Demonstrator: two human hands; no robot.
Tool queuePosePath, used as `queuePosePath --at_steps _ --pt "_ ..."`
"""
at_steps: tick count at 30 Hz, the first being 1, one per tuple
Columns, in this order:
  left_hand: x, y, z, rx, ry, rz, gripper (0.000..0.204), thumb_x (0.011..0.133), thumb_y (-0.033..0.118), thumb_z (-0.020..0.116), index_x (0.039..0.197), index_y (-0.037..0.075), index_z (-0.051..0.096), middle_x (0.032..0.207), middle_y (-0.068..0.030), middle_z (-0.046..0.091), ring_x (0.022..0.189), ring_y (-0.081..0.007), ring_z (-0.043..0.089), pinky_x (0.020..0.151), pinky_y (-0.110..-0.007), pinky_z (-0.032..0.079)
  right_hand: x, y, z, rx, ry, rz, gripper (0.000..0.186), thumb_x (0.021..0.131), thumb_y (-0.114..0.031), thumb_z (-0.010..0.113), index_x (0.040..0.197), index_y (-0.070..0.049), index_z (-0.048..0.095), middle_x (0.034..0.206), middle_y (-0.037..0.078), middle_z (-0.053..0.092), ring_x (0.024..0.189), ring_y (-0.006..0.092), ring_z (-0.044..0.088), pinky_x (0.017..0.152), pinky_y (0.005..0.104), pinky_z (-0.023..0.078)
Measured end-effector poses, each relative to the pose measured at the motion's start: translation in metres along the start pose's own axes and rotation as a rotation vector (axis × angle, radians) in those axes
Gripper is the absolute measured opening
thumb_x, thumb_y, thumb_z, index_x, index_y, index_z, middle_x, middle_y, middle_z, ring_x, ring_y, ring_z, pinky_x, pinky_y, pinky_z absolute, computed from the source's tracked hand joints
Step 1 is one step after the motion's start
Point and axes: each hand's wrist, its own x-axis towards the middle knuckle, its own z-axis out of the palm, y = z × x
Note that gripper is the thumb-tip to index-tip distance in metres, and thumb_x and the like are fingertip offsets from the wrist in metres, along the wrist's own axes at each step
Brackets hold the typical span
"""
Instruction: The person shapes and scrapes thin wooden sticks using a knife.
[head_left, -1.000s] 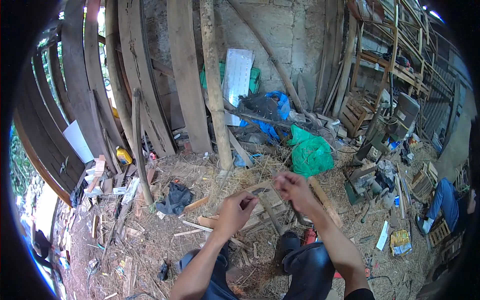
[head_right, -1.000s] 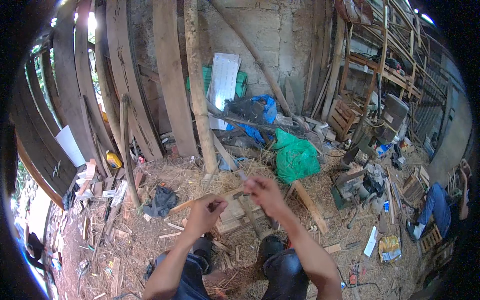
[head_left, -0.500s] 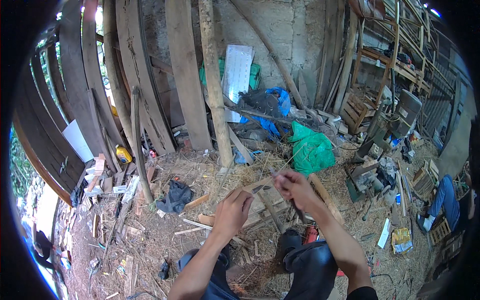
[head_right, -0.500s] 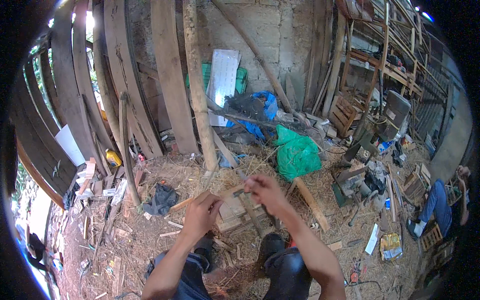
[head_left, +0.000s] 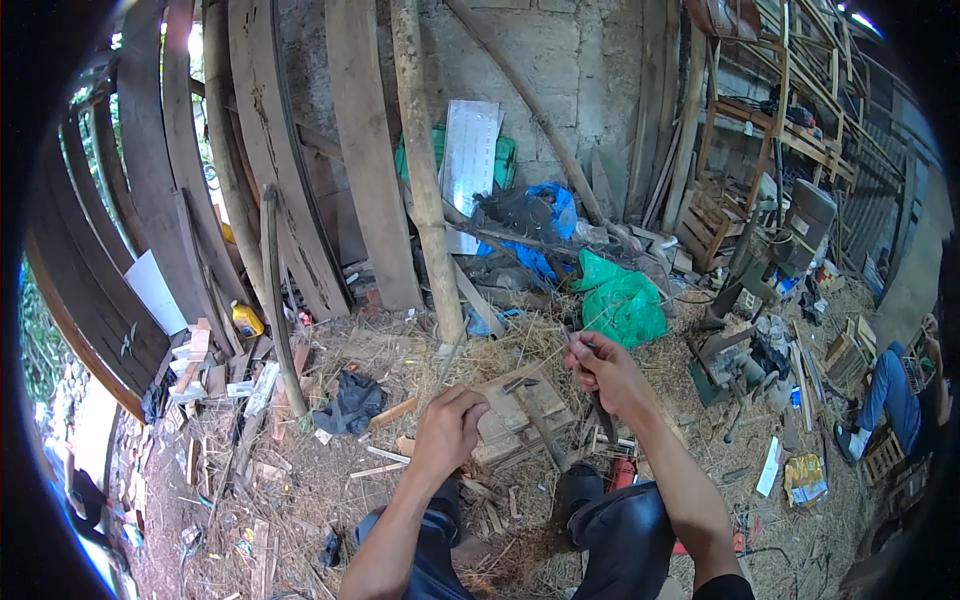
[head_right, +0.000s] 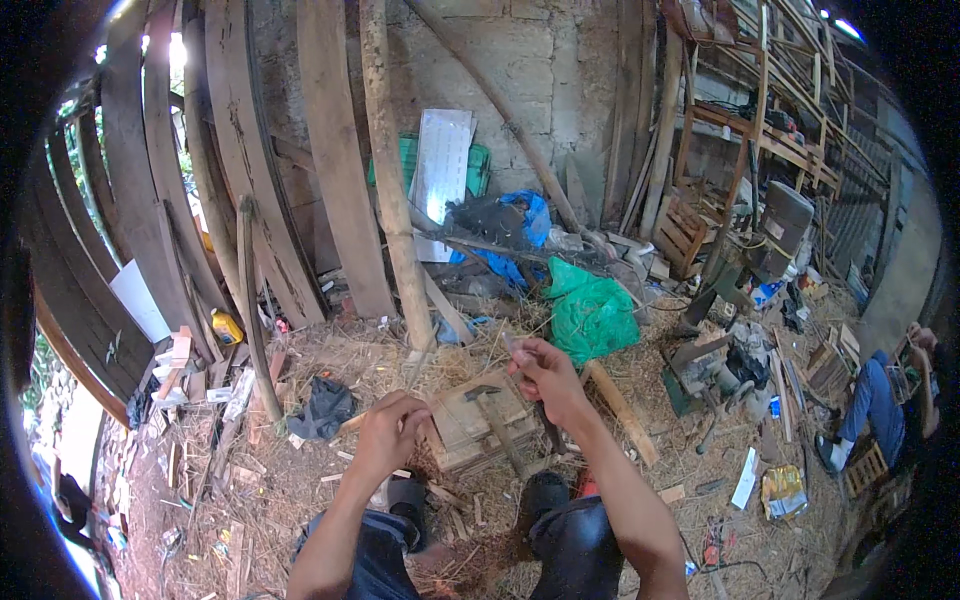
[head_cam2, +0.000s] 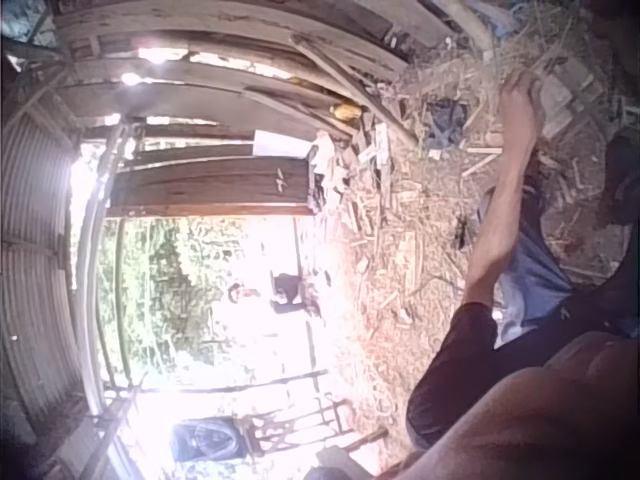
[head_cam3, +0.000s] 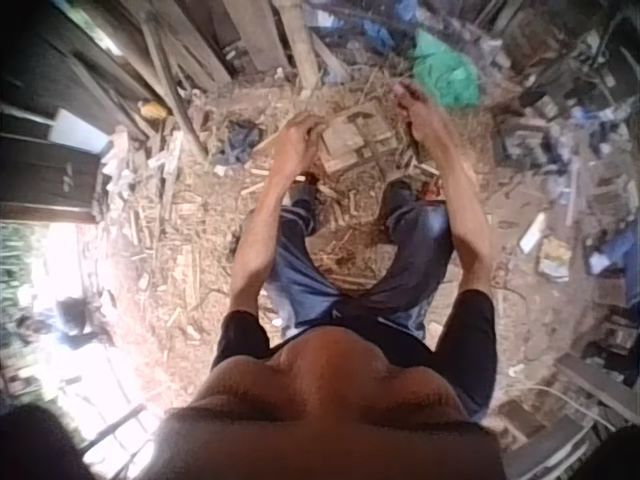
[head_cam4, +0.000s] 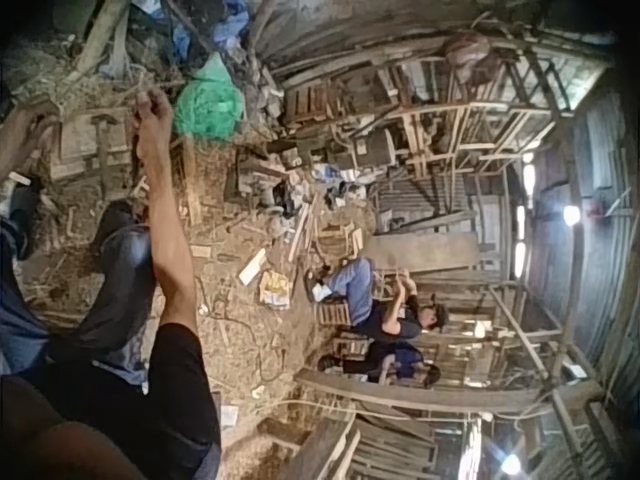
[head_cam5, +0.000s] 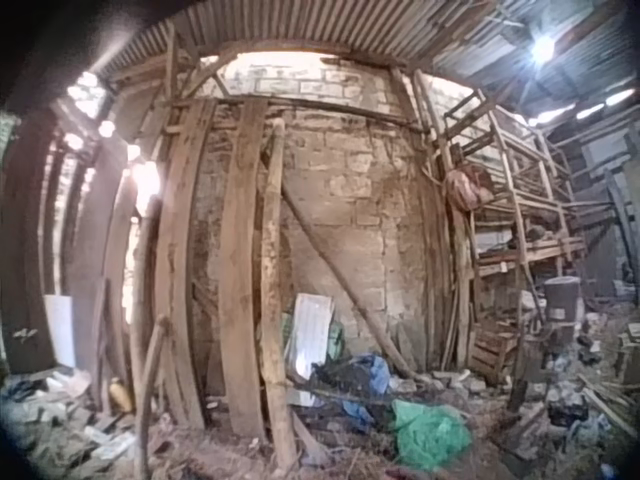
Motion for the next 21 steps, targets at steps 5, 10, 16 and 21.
queuePosePath --at_steps 5,10,16,21 --pt "0.005 0.013 -0.002 -0.081 -0.121 -0.126 0.01 0.08 0.008 0.063 0.086 0.0 0.064 0.079 -0.0144 0.061 0.074 -0.0309 0.059 0.067 -0.036 0.045 0.01 0.01 -0.011 -0.083 0.022 -0.066 0.015 0.091 -0.018 0.056 0.091 -0.003 0.055 0.075 0.001 0.057 0.05 0.0041 0.037 0.042 0.0215 0.029" --pt "-0.001 -0.001 -0.006 -0.127 -0.16 -0.116 0.007 0.078 0.006 0.063 0.083 0.001 0.064 0.077 -0.0139 0.061 0.07 -0.0296 0.059 0.064 -0.036 0.045 0.012 -0.006 -0.03 0.047 0.113 -0.101 0.014 0.091 -0.016 0.055 0.09 -0.003 0.056 0.075 0.0 0.057 0.048 0.0039 0.036 0.043 0.02 0.028" --pt "-0.003 0.006 -0.006 -0.199 -0.251 -0.172 0.009 0.081 0.007 0.062 0.086 0.0 0.063 0.075 -0.0137 0.061 0.065 -0.0246 0.06 0.06 -0.034 0.045 0.0 0.0 -0.012 -0.045 0.07 -0.095 0.013 0.091 -0.016 0.056 0.089 -0.003 0.056 0.072 0.0 0.057 0.047 0.0037 0.037 0.042 0.0194 0.028" --pt "0.005 0.013 0.015 -0.496 -0.212 -0.368 0.013 0.087 0.011 0.06 0.09 -0.002 0.06 0.069 -0.0066 0.058 0.062 -0.0108 0.054 0.058 -0.028 0.045 -0.007 0.011 0.027 -0.151 -0.012 -0.076 0.013 0.091 -0.014 0.055 0.094 -0.002 0.055 0.073 0.002 0.059 0.048 0.0043 0.04 0.042 0.0195 0.031"
